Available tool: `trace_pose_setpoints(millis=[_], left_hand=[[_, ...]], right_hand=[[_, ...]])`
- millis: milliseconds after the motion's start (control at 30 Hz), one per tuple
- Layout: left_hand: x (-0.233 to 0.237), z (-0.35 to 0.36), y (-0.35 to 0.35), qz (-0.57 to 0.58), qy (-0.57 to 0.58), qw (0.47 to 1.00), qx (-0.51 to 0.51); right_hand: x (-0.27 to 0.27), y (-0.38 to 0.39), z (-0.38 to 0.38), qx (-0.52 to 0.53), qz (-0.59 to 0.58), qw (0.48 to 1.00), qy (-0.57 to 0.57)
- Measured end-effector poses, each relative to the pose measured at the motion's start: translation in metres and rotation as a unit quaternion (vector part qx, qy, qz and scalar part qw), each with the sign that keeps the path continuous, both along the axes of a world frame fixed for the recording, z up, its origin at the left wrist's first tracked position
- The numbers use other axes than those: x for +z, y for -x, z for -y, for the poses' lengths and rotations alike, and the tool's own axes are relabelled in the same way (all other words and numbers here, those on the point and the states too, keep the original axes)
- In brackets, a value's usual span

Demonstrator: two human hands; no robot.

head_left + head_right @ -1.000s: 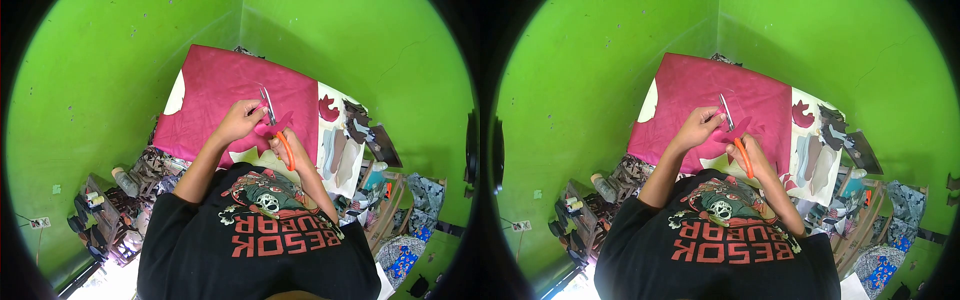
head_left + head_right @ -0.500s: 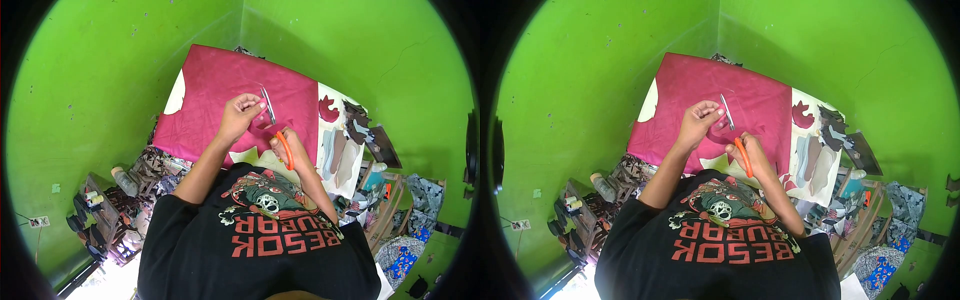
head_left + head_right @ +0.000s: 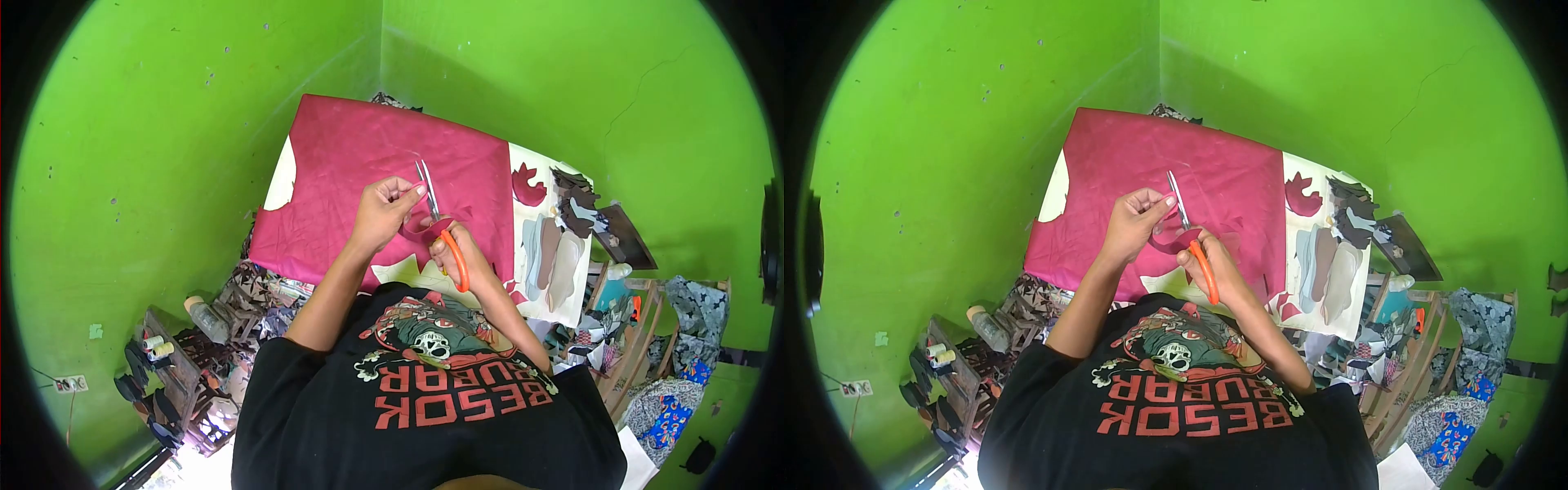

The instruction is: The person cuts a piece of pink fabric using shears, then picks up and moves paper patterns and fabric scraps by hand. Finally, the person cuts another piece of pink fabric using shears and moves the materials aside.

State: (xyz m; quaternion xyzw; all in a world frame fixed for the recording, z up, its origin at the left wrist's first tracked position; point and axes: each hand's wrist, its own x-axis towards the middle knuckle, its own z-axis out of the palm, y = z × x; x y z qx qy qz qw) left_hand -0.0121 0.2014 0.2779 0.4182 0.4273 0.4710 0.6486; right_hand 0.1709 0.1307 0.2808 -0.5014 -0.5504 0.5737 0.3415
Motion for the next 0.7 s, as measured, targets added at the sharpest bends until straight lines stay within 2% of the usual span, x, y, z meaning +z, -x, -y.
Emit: trace_pose_setpoints(millis=[167, 267, 400, 700], left_hand=[[0.010, 0.006, -0.009, 0.035, 0.020, 0.999, 0.007], [0.006, 0.006, -0.012, -0.011, -0.031, 0.999, 0.032], [0.001, 0.004, -0.010, 0.005, -0.019, 0.999, 0.037], [0.006, 0.005, -0.006, 0.005, -0.012, 1.000, 0.011]], right_hand=[[-0.001, 0.003, -0.002, -0.017, -0.019, 1.000, -0.010], [0.000, 0.004, -0.003, -0.015, -0.022, 0.999, -0.023], [-0.006, 0.002, -0.005, 0.002, -0.031, 0.999, -0.017], [-0.003, 0.002, -0.003, 0.018, -0.035, 0.999, -0.024]])
